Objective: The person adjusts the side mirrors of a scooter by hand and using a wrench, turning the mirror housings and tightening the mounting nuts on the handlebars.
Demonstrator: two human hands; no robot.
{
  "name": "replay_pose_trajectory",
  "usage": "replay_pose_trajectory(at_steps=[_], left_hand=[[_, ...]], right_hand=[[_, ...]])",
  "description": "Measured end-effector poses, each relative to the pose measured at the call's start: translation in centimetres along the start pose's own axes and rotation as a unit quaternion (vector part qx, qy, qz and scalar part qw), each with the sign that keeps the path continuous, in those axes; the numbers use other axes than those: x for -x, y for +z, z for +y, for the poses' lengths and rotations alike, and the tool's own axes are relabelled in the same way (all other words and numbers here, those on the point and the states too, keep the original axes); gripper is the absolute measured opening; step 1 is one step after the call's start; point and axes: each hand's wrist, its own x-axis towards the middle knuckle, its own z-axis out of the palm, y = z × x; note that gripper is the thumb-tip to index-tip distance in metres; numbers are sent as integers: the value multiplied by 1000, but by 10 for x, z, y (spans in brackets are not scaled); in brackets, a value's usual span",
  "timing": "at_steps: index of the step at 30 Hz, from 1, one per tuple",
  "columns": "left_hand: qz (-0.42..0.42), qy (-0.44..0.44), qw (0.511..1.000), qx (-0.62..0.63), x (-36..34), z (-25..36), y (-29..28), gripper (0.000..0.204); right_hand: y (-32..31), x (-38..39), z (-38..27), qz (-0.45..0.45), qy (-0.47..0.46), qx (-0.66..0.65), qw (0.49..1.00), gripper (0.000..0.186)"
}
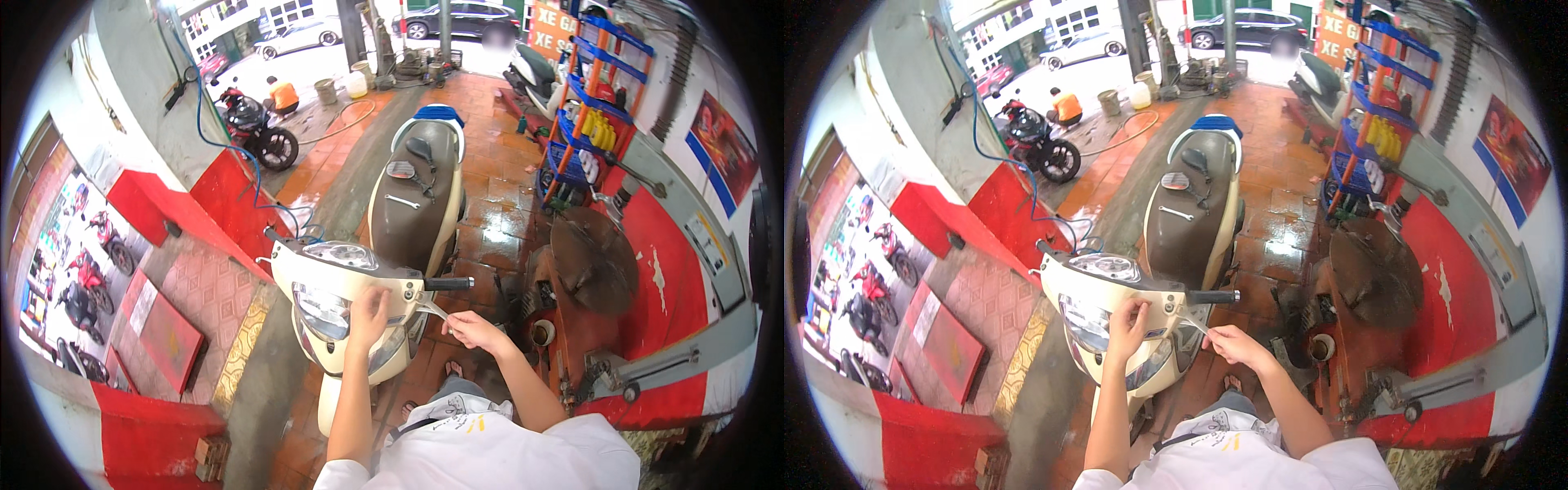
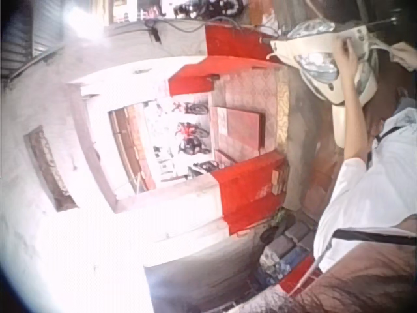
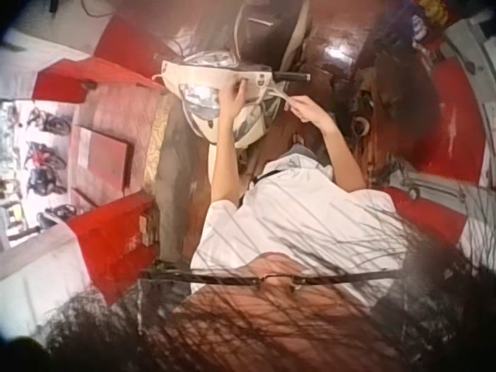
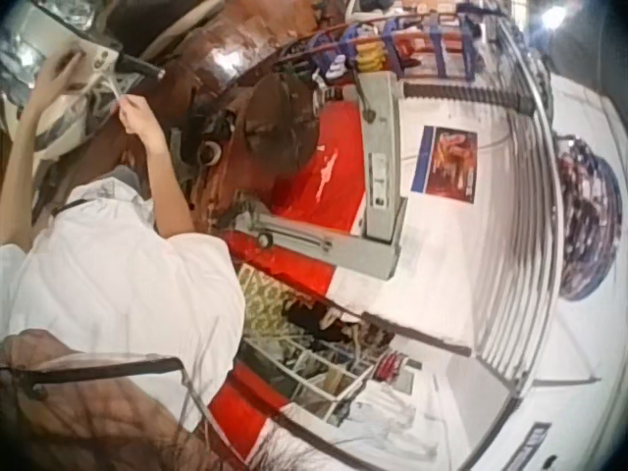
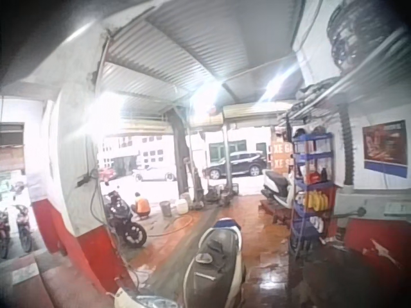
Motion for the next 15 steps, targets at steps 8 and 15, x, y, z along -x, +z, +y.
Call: replay_pose_trajectory(at_steps=[8,15], left_hand=[[15,14,999,50,4,-10,-1,12],[13,-4,999,44,6,-9,1,11]], right_hand=[[-3,-22,2,-46,43,-4,998,33],[50,-22,23,13,3,-139,990,36]])
